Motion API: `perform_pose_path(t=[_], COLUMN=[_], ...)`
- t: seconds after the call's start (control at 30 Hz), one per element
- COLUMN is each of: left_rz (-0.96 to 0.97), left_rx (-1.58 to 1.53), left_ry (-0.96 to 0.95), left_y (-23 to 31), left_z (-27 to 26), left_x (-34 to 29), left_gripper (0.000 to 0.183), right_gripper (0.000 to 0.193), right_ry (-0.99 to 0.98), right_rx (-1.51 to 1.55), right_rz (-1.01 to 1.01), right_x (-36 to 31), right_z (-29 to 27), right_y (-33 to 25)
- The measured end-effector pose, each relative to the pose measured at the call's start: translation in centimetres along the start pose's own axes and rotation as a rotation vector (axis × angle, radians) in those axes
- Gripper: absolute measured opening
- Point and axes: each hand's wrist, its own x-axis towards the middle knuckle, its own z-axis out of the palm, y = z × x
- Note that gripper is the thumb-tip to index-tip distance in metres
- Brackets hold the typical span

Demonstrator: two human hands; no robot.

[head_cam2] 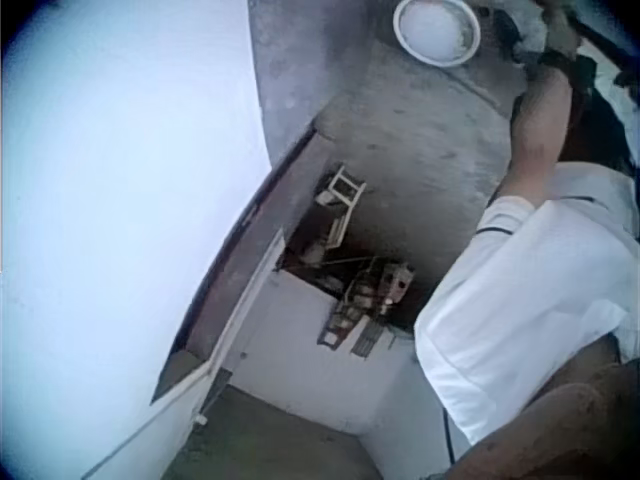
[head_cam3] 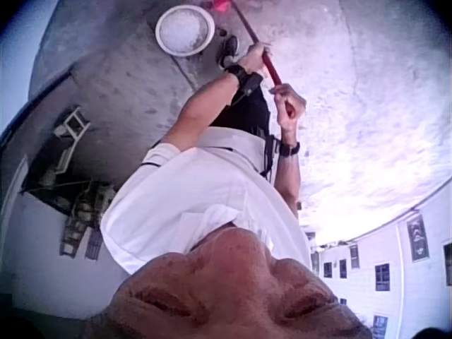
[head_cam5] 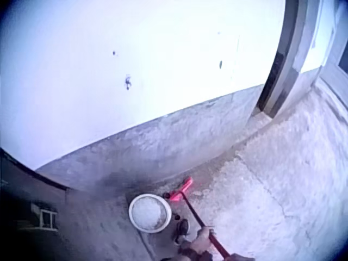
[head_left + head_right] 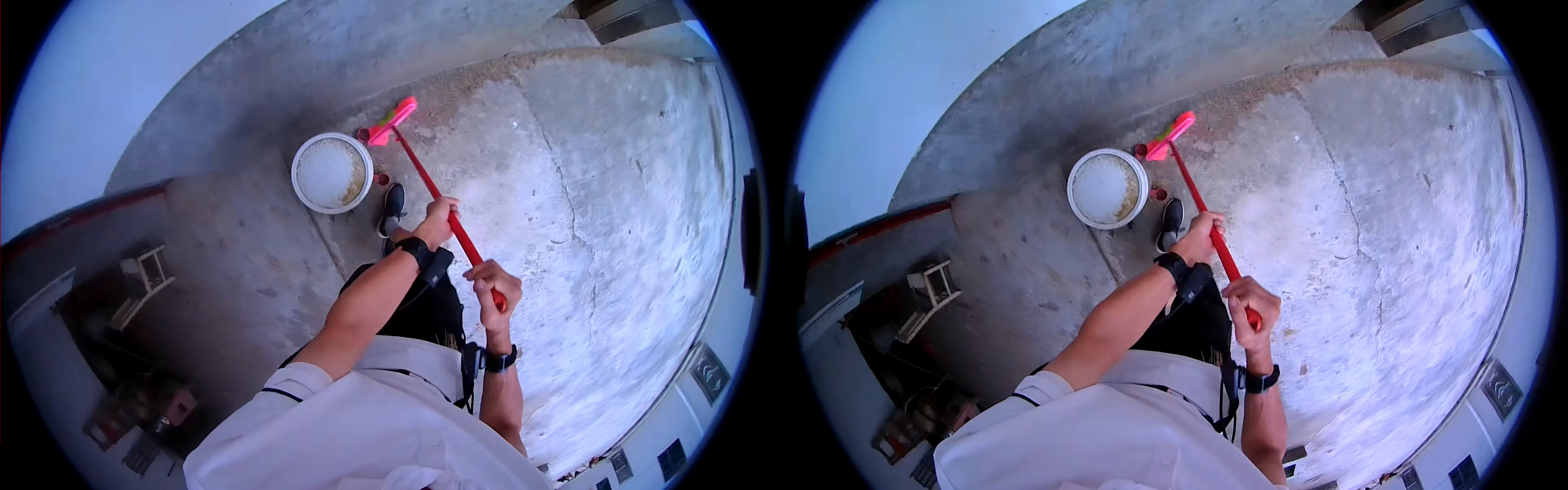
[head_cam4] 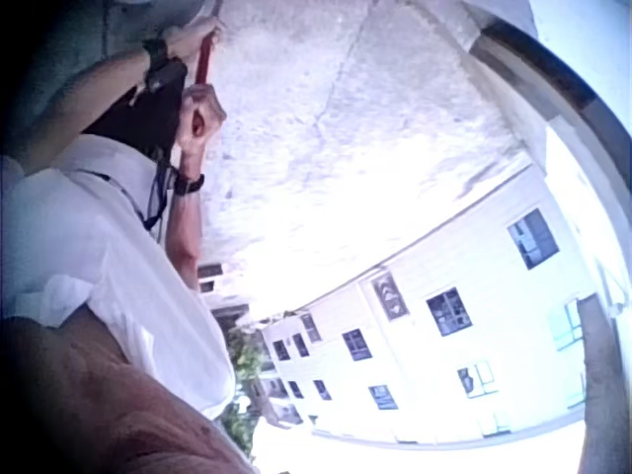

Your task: Scraping the floor and the base of a wall using a small hand tool.

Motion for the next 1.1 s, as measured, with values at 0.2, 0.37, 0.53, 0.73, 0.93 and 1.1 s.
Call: perform_pose_path(t=[0.2, 0.37, 0.53, 0.73, 0.93, 1.1], left_rz=[-0.088, -0.014, 0.02, 0.084, 0.153, 0.107], left_rx=[-0.054, -0.094, -0.207, -0.368, -0.416, -0.381], left_ry=[-0.127, -0.058, -0.001, -0.025, 0.046, -0.028], left_y=[-3.1, -5.0, -5.5, -8.9, -8.7, -13.8], left_z=[0.1, 3.4, 4.4, 11.7, 11.5, 10.7], left_x=[-1.1, -1.5, 2.0, 3.5, 7.0, 8.2], left_gripper=[0.026, 0.02, 0.018, 0.029, 0.014, 0.016], right_gripper=[0.019, 0.017, 0.015, 0.015, 0.015, 0.016], right_ry=[-0.197, -0.11, -0.33, -0.415, -0.539, -0.632], right_rx=[-0.056, -0.035, -0.031, 0.041, -0.008, -0.079], right_rz=[-0.04, -0.076, -0.023, -0.023, -0.082, -0.036], right_x=[-0.5, -1.2, 2.4, 8.0, 8.8, 8.1], right_z=[-3.1, -6.3, -10.1, -17.9, -19.1, -21.3], right_y=[-1.3, -0.9, 1.6, 0.1, 2.9, 2.6])
